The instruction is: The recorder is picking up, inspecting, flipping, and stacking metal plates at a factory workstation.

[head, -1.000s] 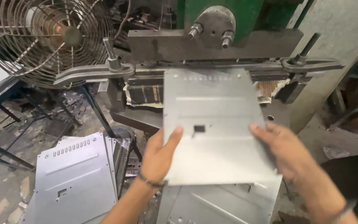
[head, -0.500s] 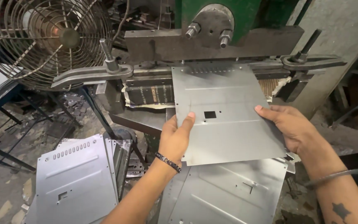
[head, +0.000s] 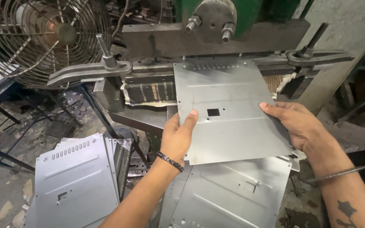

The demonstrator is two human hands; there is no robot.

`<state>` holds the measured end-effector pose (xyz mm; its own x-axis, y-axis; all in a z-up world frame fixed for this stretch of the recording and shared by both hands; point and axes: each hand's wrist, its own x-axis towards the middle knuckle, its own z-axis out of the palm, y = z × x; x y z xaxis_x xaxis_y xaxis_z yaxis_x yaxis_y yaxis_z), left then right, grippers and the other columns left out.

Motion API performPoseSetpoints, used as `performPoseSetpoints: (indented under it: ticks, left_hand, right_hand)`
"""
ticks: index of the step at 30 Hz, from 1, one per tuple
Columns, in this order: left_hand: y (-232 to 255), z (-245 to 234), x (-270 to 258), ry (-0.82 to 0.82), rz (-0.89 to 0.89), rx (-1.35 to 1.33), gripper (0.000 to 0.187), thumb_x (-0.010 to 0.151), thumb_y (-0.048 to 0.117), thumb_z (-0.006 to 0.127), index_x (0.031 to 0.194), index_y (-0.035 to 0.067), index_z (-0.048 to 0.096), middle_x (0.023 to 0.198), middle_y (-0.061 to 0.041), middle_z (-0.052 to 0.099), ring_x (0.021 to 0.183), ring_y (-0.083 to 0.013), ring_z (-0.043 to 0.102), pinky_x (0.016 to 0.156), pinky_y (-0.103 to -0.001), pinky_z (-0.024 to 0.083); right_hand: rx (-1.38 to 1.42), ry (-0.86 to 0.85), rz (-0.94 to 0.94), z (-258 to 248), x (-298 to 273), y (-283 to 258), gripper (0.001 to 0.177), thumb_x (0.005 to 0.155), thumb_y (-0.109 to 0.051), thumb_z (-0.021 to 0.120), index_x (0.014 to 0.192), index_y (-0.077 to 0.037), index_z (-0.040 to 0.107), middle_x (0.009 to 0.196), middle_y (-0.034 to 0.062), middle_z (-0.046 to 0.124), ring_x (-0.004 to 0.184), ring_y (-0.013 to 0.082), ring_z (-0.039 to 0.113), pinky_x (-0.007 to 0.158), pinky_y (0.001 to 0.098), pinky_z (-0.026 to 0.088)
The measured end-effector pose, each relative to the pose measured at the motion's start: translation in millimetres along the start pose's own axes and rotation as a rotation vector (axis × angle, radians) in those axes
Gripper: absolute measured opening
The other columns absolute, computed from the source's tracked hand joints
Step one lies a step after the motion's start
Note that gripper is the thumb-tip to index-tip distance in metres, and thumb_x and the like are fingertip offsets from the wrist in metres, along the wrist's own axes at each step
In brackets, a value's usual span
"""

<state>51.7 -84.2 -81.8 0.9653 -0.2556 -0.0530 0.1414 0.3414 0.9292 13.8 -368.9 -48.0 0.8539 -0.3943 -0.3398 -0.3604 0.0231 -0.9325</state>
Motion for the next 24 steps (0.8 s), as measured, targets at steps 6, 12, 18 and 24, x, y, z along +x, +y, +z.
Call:
performPoseSetpoints:
  ticks: [6, 12, 18, 24]
  left_hand:
    - [-3, -1, 2, -0.006, 0.014, -0.013, 0.034, 0.098, 0.026, 0.062, 0.119, 0.0, 0.068, 0.105, -0.006, 0.074, 0.093, -0.0113, 0.066, 0.081, -0.028, 0.054]
    - [0, 0, 0, -0.008, 0.014, -0.008, 0.033, 0.098, 0.025, 0.062, 0.117, -0.001, 0.069, 0.102, -0.006, 0.073, 0.09, -0.0115, 0.065, 0.079, -0.029, 0.053]
    - [-5, -9, -10, 0.02, -0.073, 0.046, 0.035, 0.095, 0.028, 0.066, 0.117, 0.001, 0.07, 0.105, -0.007, 0.075, 0.091, -0.0134, 0.067, 0.08, -0.03, 0.055]
    - [-2, -29, -79, -0.308, -0.159, -0.225, 0.056, 0.087, 0.019, 0.072, 0.138, 0.007, 0.051, 0.121, -0.008, 0.067, 0.101, -0.0183, 0.065, 0.084, -0.036, 0.056]
  right_hand:
    - [0.013, -0.001, 0.007, 1, 0, 1, 0.038, 0.091, -0.029, 0.074, 0.113, 0.002, 0.07, 0.095, 0.0079, 0.075, 0.074, 0.0153, 0.068, 0.068, 0.0327, 0.057]
    - [0.002, 0.017, -0.008, 4, -6, -1, 0.038, 0.092, -0.029, 0.072, 0.114, 0.002, 0.07, 0.096, 0.0085, 0.075, 0.076, 0.0155, 0.069, 0.069, 0.0327, 0.058]
    - [0.01, -0.002, -0.068, -2, -12, 12, 0.038, 0.091, -0.024, 0.073, 0.116, 0.003, 0.067, 0.103, 0.0096, 0.077, 0.087, 0.0171, 0.074, 0.079, 0.0295, 0.06]
    - [0.006, 0.05, -0.066, 6, -59, 29, 0.029, 0.095, -0.029, 0.067, 0.109, -0.004, 0.069, 0.097, 0.0087, 0.073, 0.085, 0.0218, 0.069, 0.08, 0.0353, 0.057]
